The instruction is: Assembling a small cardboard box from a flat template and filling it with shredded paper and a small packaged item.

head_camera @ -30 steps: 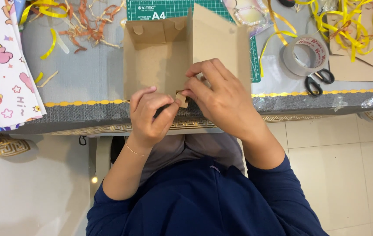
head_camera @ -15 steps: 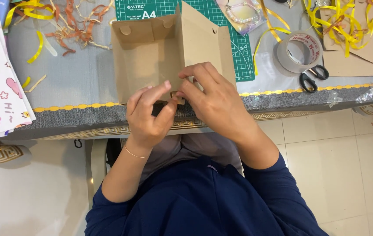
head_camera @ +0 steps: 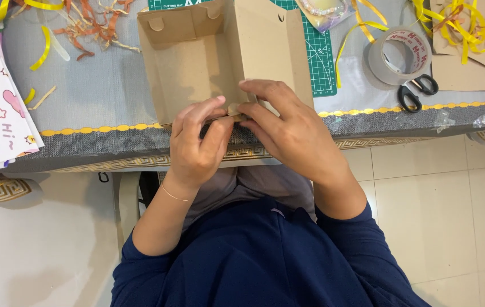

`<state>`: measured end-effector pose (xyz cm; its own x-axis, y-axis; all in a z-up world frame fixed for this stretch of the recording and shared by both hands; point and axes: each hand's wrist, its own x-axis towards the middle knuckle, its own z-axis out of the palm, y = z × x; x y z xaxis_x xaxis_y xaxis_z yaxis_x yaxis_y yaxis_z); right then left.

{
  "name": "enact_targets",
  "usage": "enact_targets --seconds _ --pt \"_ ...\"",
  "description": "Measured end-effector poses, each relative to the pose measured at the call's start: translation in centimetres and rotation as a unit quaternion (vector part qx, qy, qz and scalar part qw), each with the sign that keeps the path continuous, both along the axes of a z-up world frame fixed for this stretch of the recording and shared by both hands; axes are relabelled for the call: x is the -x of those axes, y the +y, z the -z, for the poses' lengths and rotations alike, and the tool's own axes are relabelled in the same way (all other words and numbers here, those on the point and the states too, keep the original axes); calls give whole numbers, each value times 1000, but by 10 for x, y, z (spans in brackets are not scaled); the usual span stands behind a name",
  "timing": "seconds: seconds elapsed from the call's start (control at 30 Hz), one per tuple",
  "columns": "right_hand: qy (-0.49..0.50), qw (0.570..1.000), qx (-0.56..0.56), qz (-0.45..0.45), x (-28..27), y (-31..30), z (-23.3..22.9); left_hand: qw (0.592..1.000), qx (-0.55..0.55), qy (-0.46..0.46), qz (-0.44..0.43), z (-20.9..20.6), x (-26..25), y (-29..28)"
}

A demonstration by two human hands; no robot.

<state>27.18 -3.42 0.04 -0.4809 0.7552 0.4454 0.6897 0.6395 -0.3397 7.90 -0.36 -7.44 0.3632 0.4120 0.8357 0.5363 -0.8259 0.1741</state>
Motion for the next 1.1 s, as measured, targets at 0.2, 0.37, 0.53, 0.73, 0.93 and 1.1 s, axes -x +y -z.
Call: enact_targets --seconds 0.2,0.37,0.53,0.73,0.93,1.1 --pt "16 998 -61 9 4 5 2 998 33 45 -22 -24 0 -9" --pt "-54 991 -119 22 6 10 6 990 34 108 -83 -36 3 -10" --pt "-122 973 -186 56 2 11 8 991 40 114 -60 -48 23 -17" --pt "-123 961 -244 38 -18 35 3 990 78 39 -110 -48 70 -20" --pt "-83 967 -202 129 -31 43 14 984 126 -11 -127 -42 72 -18" --pt "-19 978 -121 168 -35 19 32 983 159 -32 -88 -27 68 -9"
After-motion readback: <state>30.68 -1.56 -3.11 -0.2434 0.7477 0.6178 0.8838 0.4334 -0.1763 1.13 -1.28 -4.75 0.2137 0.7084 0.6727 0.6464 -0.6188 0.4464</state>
